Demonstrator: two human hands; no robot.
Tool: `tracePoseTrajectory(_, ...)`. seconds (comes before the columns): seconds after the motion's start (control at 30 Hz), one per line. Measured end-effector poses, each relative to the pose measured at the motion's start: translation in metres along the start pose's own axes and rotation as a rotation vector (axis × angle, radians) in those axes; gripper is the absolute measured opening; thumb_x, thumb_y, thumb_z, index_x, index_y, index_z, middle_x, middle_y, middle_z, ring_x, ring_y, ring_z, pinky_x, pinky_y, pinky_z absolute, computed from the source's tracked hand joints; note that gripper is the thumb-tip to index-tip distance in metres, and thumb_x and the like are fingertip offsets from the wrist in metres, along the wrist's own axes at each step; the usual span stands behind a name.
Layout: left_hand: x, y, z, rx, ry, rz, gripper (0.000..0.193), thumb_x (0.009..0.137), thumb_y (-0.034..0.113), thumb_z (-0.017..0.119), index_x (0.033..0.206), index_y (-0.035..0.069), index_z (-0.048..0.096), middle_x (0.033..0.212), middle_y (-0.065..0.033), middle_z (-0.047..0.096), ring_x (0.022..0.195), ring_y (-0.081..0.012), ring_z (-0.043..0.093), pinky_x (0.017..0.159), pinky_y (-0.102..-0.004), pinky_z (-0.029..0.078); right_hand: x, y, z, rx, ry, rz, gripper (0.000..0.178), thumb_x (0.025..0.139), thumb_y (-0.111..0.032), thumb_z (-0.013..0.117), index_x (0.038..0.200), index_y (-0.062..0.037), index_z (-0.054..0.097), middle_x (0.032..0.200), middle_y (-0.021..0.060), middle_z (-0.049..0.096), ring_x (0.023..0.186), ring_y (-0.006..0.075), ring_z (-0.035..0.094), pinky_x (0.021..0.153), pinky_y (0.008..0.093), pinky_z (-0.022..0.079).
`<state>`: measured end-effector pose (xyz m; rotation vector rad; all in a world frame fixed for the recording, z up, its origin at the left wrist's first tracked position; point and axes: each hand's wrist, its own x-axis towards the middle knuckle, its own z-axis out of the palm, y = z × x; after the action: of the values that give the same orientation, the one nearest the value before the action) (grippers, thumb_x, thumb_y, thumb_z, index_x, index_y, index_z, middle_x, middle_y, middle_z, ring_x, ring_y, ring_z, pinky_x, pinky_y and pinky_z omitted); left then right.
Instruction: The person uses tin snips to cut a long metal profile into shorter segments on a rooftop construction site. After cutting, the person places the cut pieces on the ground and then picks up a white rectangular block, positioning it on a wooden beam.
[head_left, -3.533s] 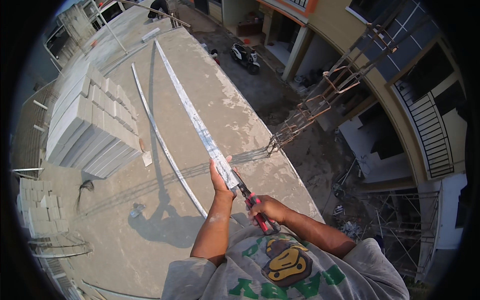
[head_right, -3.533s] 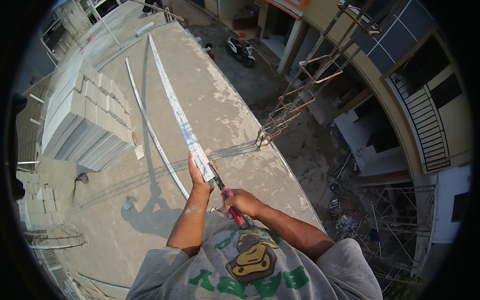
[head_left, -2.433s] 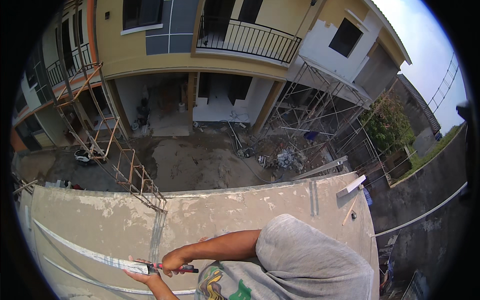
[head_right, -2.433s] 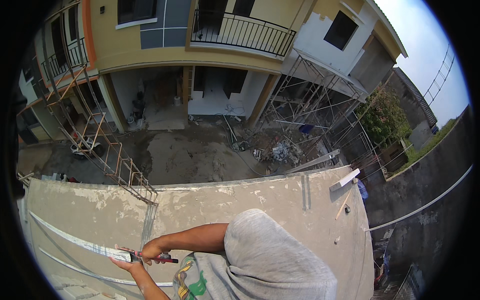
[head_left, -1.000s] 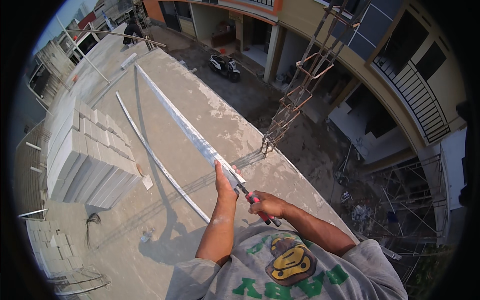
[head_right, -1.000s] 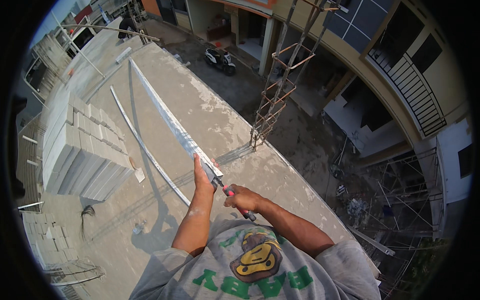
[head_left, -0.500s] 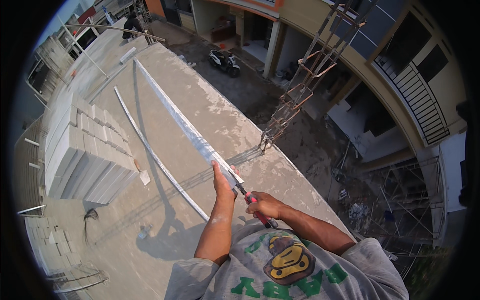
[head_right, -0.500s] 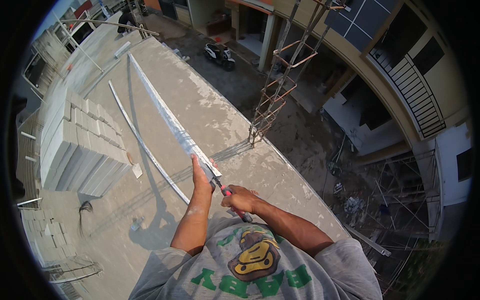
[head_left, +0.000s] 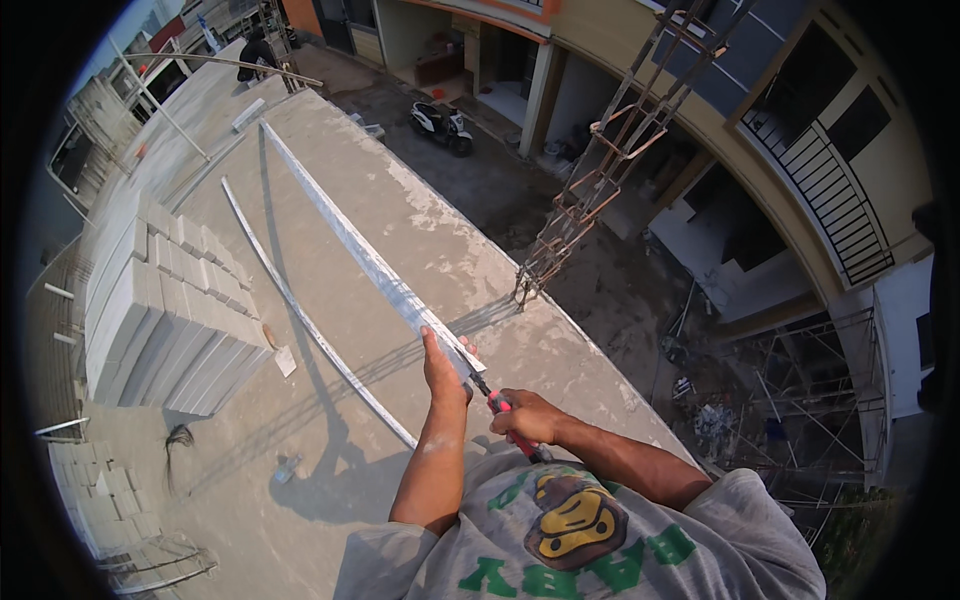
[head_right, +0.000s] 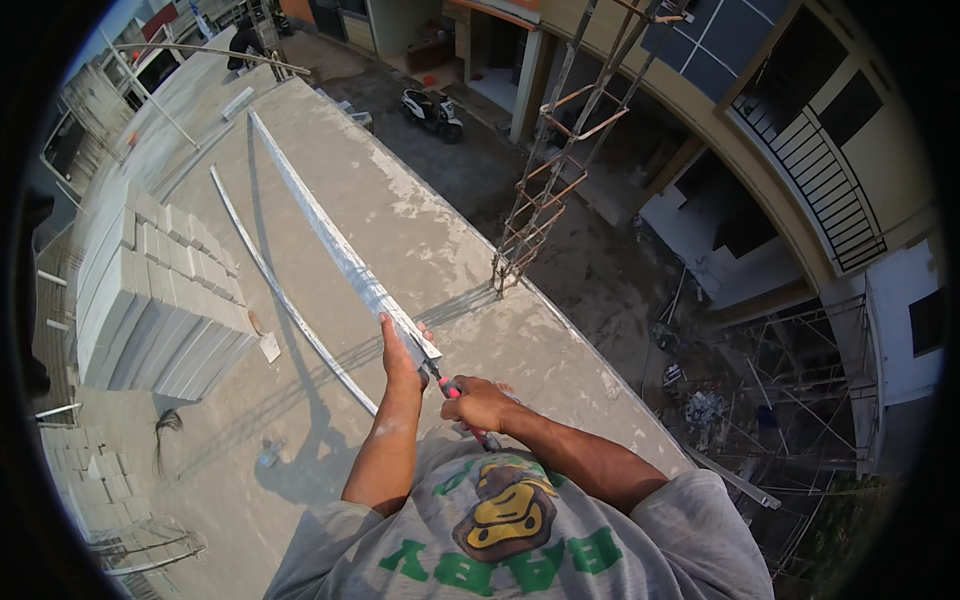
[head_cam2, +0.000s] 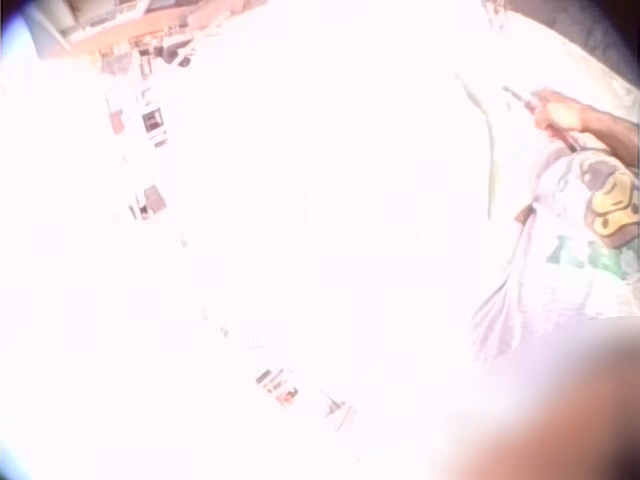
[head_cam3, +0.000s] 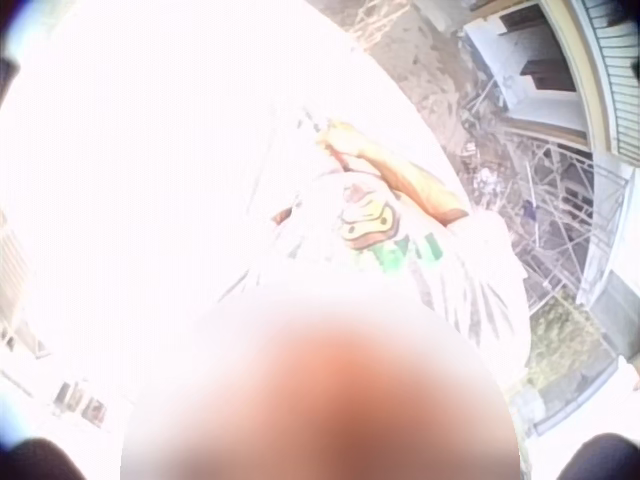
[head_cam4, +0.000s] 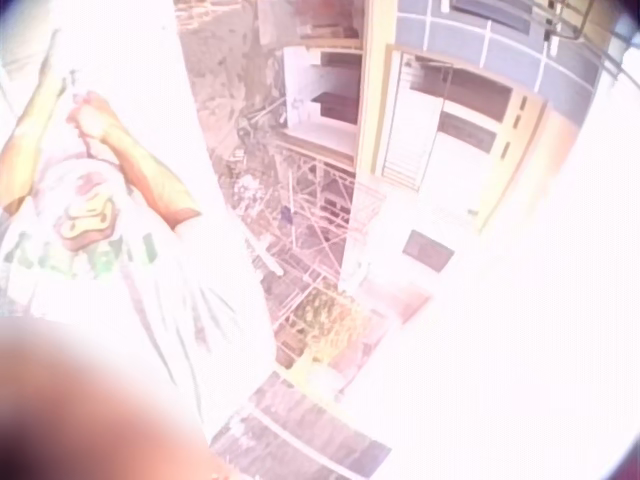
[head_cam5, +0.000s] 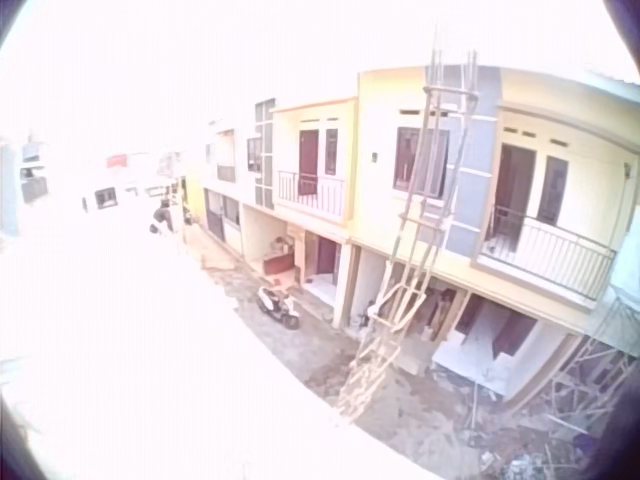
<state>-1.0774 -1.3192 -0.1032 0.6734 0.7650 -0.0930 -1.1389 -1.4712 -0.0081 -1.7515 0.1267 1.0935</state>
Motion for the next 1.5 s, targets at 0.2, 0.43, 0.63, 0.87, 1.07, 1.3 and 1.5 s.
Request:
tracePoseTrajectory(0.2,0.001,0.001,0.000,0.015,0.042,-0.017,0.071,0.089,0.070,0.050,0.126,0.010,0.045,0.090,-0.0110,0.058,0.072,-0.0239,0.058,0.064,-0.0376,0.051,0.009,0.008,-0.001,-0.066,-0.012,0.030,0.033,0.072,-0.027,0.069,0.091,-0.0029,0.058,0.081,0.0116,0.065,0.069,0.0198,0.063,0.064,0.0321,0.047)
tracePoseTrajectory(0.43,0.000,0.004,-0.003,0.070,0.014,0.007,0.073,0.087,0.072,0.050,0.126,0.011,0.047,0.091,-0.0087,0.058,0.073,-0.0220,0.058,0.064,-0.0367,0.050,0.018,0.011,-0.004,0.269,-0.161,-0.023,0.032,0.074,-0.020,0.068,0.098,-0.0028,0.058,0.085,0.0082,0.063,0.078,0.0170,0.063,0.068,0.0302,0.048)
tracePoseTrajectory(0.63,-0.001,0.004,0.002,-0.009,0.058,0.000,0.065,0.091,0.067,0.051,0.118,0.008,0.048,0.081,-0.0112,0.058,0.065,-0.0244,0.059,0.056,-0.0372,0.051,0.016,0.011,0.002,0.362,-0.175,-0.055,0.036,0.078,-0.017,0.063,0.109,0.0004,0.056,0.096,0.0100,0.062,0.087,0.0198,0.063,0.079,0.0319,0.050)
tracePoseTrajectory(0.87,-0.004,0.003,0.009,0.039,0.056,0.001,0.067,0.090,0.070,0.049,0.121,0.011,0.047,0.087,-0.0096,0.057,0.069,-0.0223,0.058,0.059,-0.0346,0.050,0.014,0.009,-0.001,0.357,-0.157,-0.030,0.031,0.078,-0.016,0.064,0.103,-0.0005,0.054,0.090,0.0103,0.062,0.076,0.0200,0.065,0.068,0.0322,0.052)
tracePoseTrajectory(1.07,-0.003,0.003,0.010,0.030,0.030,-0.001,0.066,0.090,0.069,0.050,0.121,0.010,0.047,0.086,-0.0106,0.058,0.068,-0.0230,0.058,0.059,-0.0364,0.051,0.013,0.006,-0.004,0.293,-0.110,0.003,0.030,0.078,-0.017,0.066,0.102,-0.0017,0.054,0.086,0.0089,0.061,0.070,0.0192,0.065,0.064,0.0327,0.052)
tracePoseTrajectory(1.3,0.001,0.000,0.007,0.017,0.062,0.002,0.065,0.091,0.067,0.050,0.121,0.009,0.048,0.083,-0.0118,0.059,0.068,-0.0253,0.060,0.060,-0.0381,0.052,0.013,0.004,-0.005,0.222,-0.085,0.011,0.034,0.076,-0.022,0.067,0.100,-0.0011,0.055,0.080,0.0091,0.063,0.062,0.0185,0.064,0.055,0.0320,0.052)
tracePoseTrajectory(1.5,0.000,-0.002,0.003,0.051,0.042,0.018,0.068,0.090,0.068,0.051,0.123,0.009,0.047,0.085,-0.0125,0.060,0.071,-0.0258,0.061,0.064,-0.0382,0.053,0.007,-0.007,-0.008,0.094,-0.069,0.037,0.027,0.076,-0.019,0.067,0.095,-0.0021,0.057,0.081,0.0092,0.062,0.067,0.0171,0.064,0.061,0.0318,0.052)
